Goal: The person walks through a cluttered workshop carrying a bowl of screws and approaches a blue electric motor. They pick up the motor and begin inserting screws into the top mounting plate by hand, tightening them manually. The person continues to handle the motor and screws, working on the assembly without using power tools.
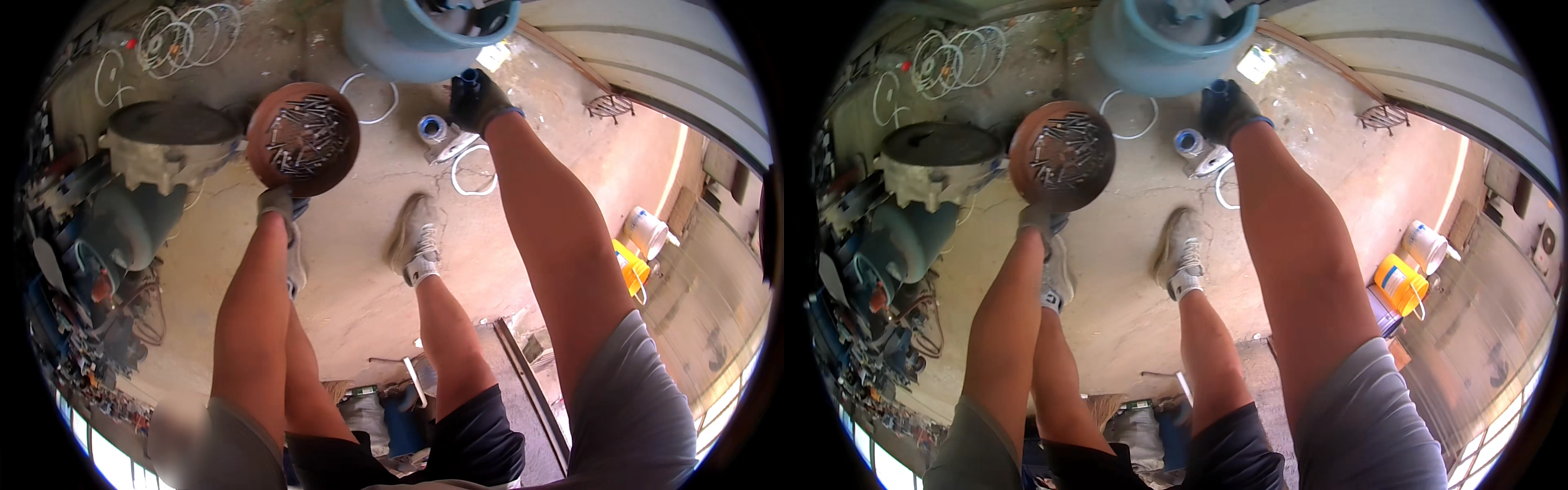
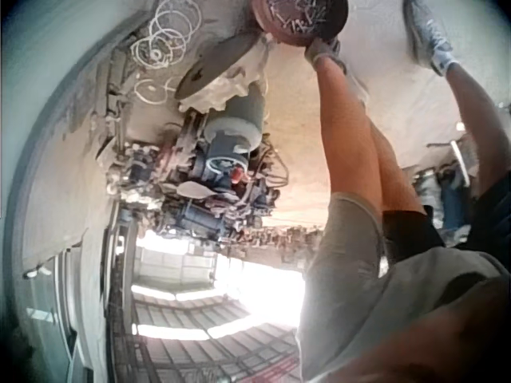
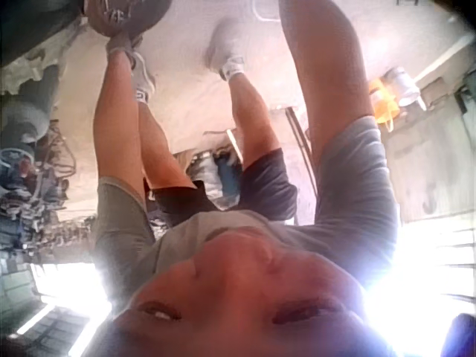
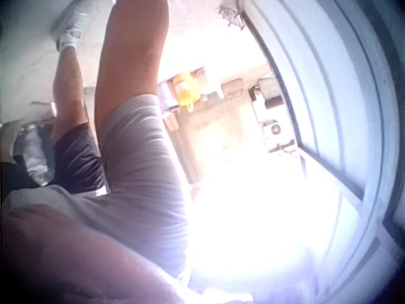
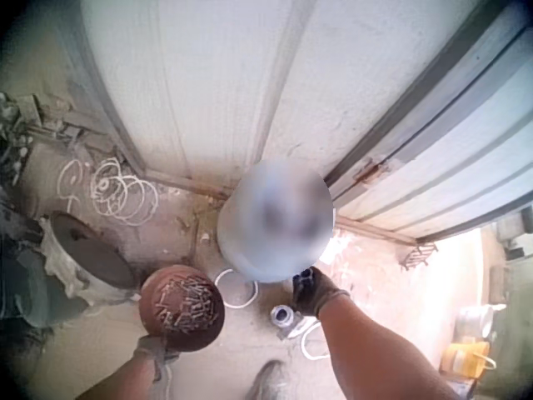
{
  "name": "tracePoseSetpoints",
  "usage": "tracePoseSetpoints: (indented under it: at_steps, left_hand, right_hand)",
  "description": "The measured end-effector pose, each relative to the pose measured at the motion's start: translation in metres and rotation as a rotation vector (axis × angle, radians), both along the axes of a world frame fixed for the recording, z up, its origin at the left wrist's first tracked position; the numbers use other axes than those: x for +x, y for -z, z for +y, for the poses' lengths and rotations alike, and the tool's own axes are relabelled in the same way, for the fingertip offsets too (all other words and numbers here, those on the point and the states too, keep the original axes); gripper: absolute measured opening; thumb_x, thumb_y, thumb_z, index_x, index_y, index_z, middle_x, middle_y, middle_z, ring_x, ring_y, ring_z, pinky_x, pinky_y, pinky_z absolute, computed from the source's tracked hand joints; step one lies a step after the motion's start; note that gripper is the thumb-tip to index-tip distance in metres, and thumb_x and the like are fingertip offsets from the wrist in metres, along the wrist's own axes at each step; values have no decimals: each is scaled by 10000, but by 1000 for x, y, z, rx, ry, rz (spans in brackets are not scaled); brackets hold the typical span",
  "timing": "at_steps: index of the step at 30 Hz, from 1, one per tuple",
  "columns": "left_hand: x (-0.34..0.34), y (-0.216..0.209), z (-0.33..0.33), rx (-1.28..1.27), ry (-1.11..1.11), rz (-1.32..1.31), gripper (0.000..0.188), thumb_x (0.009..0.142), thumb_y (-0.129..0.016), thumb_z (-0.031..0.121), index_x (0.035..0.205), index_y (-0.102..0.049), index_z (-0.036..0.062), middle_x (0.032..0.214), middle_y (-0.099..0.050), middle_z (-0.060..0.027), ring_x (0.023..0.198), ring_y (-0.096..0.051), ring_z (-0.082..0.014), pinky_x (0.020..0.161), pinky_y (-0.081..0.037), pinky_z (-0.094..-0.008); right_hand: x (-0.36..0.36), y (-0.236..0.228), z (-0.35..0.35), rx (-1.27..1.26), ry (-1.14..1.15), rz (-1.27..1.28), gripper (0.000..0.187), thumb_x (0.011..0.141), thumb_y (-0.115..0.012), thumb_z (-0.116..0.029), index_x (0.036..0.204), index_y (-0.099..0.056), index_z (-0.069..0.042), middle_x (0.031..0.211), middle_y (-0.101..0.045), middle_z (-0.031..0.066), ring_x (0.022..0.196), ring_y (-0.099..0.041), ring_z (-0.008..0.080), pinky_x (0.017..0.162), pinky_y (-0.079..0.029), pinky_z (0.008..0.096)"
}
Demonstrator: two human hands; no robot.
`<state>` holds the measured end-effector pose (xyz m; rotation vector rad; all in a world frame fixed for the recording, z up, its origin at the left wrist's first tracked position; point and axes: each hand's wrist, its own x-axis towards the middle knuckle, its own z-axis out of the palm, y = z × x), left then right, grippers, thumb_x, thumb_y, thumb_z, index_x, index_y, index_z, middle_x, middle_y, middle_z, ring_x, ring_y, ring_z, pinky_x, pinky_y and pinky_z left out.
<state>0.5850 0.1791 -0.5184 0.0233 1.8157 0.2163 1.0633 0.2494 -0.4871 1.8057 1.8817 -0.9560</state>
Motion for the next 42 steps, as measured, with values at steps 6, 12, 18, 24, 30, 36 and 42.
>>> tracePoseSetpoints:
  at_steps: [6, 12, 18, 24, 30, 36, 42]
  left_hand:
    - [25, -61, -40, 38, 135, 118, 274, 955, -700, 231, 1027, -762, -26, 904, -789, -186, 690, -785, -303, 569, -647, -413]
    - [-10, -214, -93, 91, 733, 243, 439, 1012, -648, 385, 1068, -754, -37, 979, -790, -246, 882, -795, -367, 740, -625, -473]
    - [-41, -525, -138, 134, 660, 343, 466, 953, -701, 453, 1088, -773, 12, 970, -787, -254, 1002, -770, -427, 838, -593, -500]
    - [-121, -502, -256, 282, 695, 330, 516, 911, -744, 422, 1144, -748, -38, 987, -804, -237, 993, -792, -380, 842, -608, -485]
    - [-106, -596, -191, 71, -325, 242, 411, 878, -746, 251, 1028, -729, -132, 896, -786, -253, 762, -805, -317, 648, -648, -435]
    - [-240, -609, -290, 210, -481, 194, 434, 873, -733, 234, 1082, -737, -147, 918, -792, -216, 769, -787, -282, 710, -625, -396]
    - [-392, -758, -410, 328, -782, 229, 403, 835, -671, 224, 965, -766, -146, 848, -791, -238, 783, -808, -327, 723, -639, -424]
  right_hand:
    - [-27, -33, -134, -322, 1932, 829, 436, 1070, -613, -467, 1212, -645, -56, 979, -746, 116, 793, -718, 235, 700, -591, 352]
    - [-58, -156, -286, -657, 1592, 477, 449, 1058, -680, -462, 1195, -655, -36, 895, -745, 109, 666, -692, 174, 575, -562, 335]
    - [-20, -307, -361, -665, 1497, 268, 429, 1039, -702, -430, 1268, -687, -68, 854, -739, 87, 635, -671, 175, 558, -537, 339]
    - [38, -431, -336, -747, 1151, 52, 416, 1041, -667, -450, 1221, -650, -76, 850, -725, 107, 643, -673, 205, 595, -564, 384]
    - [-3, -570, -159, -259, 1159, 337, 366, 1049, -666, -404, 1286, -658, -125, 875, -744, 70, 696, -704, 184, 603, -564, 359]
    - [-104, -625, -101, -154, 1100, 450, 328, 1053, -668, -386, 1243, -630, -121, 855, -729, 90, 611, -673, 201, 526, -546, 372]
    - [-310, -598, -134, -383, 475, 59, 341, 1087, -609, -394, 1161, -667, -66, 801, -719, 113, 613, -692, 242, 517, -557, 393]
